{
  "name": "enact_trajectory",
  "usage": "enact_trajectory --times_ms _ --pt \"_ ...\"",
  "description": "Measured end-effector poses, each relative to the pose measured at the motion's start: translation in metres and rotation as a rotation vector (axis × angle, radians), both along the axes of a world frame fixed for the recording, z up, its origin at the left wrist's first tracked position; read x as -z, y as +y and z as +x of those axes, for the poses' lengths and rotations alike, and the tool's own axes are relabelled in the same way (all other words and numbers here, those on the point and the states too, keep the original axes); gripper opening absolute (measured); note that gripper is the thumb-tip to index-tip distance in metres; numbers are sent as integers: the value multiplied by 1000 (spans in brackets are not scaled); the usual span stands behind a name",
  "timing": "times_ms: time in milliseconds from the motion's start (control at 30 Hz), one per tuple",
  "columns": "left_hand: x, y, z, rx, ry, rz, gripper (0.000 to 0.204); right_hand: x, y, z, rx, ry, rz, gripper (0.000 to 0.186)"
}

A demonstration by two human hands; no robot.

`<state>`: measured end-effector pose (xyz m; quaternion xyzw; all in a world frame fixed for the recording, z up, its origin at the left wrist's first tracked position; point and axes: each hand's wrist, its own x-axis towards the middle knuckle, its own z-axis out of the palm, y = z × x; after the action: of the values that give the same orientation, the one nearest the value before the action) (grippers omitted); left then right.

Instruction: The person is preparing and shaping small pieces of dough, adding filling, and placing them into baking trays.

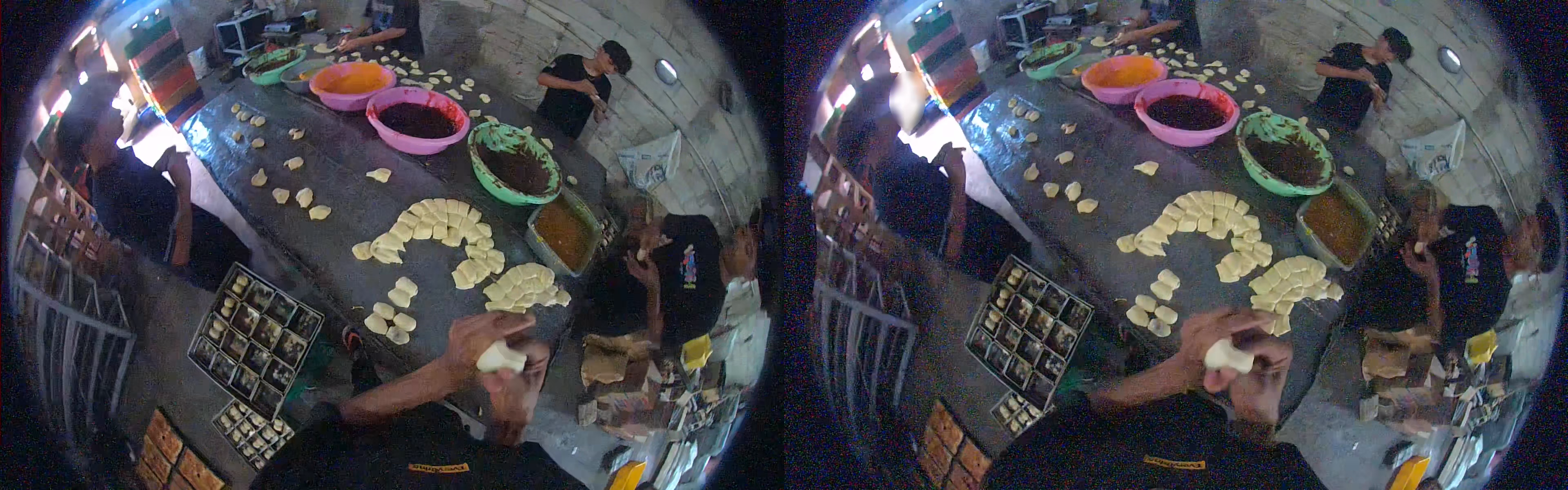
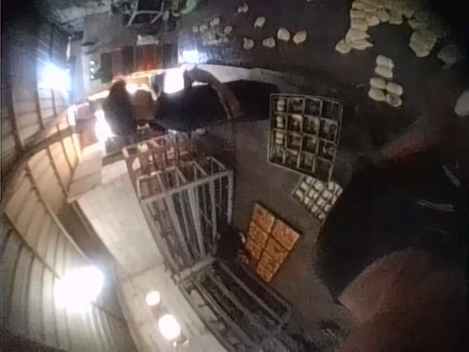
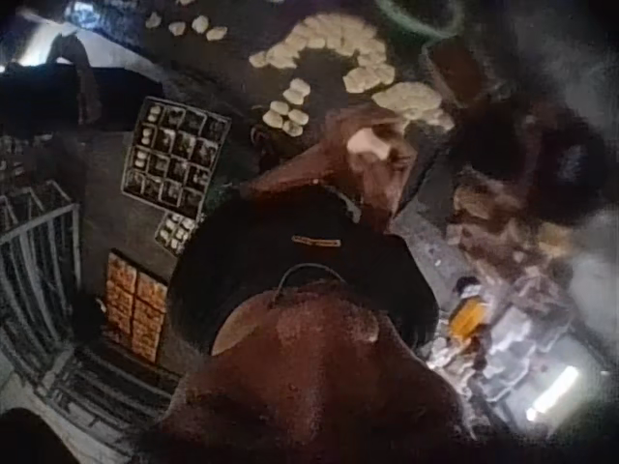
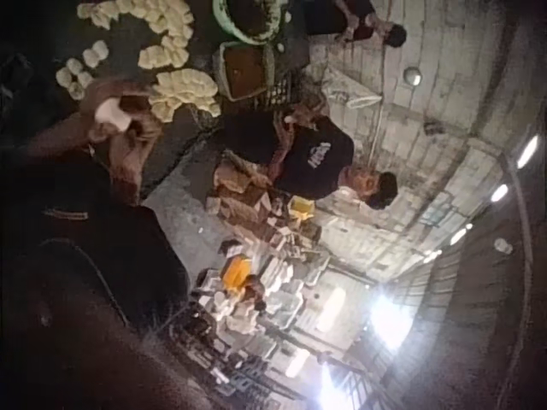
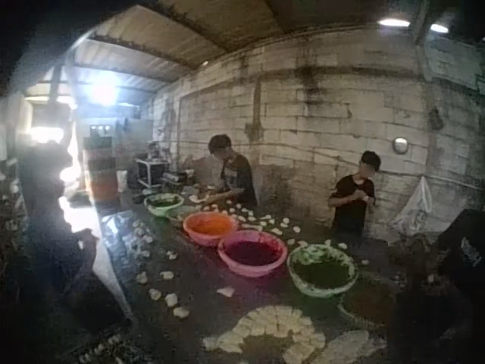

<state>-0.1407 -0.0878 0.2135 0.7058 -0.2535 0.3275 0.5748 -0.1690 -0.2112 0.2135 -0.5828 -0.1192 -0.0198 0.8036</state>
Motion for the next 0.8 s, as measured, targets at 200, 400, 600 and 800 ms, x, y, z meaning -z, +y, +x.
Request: enact_trajectory --times_ms 200,400,600,800 --pt "125 33 48 272 581 -508 47 7 75 83 -159 578 -306 46" --pt "161 168 26 30 906 -250 70 -4 183 301 -125 180 -347 40" --pt "171 278 44 -310 1017 -440 57 79 290 605 -112 -295 -1202 63" --pt "135 361 54 -556 979 -668 46 130 322 619 -257 -150 -1516 63"
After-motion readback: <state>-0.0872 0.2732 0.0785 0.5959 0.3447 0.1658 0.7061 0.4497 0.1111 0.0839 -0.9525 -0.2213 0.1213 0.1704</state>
